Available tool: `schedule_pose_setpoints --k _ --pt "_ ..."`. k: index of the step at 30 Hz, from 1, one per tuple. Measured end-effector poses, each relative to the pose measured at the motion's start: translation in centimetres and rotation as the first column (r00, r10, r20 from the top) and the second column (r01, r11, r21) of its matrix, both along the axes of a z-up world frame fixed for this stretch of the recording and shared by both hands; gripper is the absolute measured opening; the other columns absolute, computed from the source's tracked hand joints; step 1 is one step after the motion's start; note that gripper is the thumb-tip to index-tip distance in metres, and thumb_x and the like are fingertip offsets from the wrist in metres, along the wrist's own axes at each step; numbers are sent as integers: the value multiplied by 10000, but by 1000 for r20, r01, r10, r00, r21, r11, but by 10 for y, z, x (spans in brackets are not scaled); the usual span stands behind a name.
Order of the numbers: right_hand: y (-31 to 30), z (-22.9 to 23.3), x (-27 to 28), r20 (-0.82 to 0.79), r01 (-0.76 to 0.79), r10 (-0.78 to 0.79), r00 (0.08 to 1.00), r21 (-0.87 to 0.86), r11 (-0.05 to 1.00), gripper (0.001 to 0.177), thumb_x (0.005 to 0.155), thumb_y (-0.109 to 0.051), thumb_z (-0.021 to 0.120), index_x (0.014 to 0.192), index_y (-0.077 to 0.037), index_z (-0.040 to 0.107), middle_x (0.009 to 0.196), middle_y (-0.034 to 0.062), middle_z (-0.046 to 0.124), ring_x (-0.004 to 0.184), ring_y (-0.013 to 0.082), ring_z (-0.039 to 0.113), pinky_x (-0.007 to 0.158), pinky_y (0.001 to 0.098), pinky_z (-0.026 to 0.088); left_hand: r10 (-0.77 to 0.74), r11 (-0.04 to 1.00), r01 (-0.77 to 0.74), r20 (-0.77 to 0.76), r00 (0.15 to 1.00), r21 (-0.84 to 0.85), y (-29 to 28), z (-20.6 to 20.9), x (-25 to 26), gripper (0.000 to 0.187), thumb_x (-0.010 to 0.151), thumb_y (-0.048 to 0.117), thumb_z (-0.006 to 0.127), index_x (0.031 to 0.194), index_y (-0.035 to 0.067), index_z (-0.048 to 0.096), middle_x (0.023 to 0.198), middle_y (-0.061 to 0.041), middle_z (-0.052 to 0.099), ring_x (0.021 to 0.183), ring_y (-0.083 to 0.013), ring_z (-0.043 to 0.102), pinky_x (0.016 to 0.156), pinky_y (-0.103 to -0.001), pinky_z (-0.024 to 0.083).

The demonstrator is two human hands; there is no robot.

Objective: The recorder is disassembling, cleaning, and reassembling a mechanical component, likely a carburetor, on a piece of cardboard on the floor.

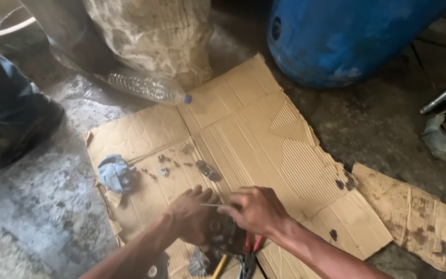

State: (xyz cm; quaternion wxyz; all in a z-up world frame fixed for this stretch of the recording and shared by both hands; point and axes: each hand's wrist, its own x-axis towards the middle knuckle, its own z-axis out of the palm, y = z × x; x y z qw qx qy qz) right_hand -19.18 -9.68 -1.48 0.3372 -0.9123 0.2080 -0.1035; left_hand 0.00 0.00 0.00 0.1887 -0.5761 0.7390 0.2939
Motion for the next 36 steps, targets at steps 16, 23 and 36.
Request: schedule_pose_setpoints --k 16,23,36 --pt "-16 36 -16 -231 26 -11 973 64 998 284 878 -412 726 1031 -190 815 957 65 785 850 258 737 785 402 589 191 977 -203 -170 967 -59 14 36 -6 872 638 420 852 1405 188 510 1277 -76 506 1203 -309 464 1001 -438 462" --pt "-31 55 -1 -312 -60 101 945 139 988 274 910 -383 719 978 -128 795 884 99 731 836 319 707 755 447 567 -188 895 93 -180 966 -437 21 -83 32 668 790 260 720 1409 73 553 1461 -163 510 1280 -383 488 1079 -465 403" --pt "-129 14 -34 -356 -353 439 825 283 892 371 960 -343 735 1294 -181 734 1300 75 676 1234 325 612 986 498 497 593 622 -555 -130 795 -553 95 -319 23 606 971 431 547 1561 457 410 1388 30 618 1076 -221 706 939 -451 552"
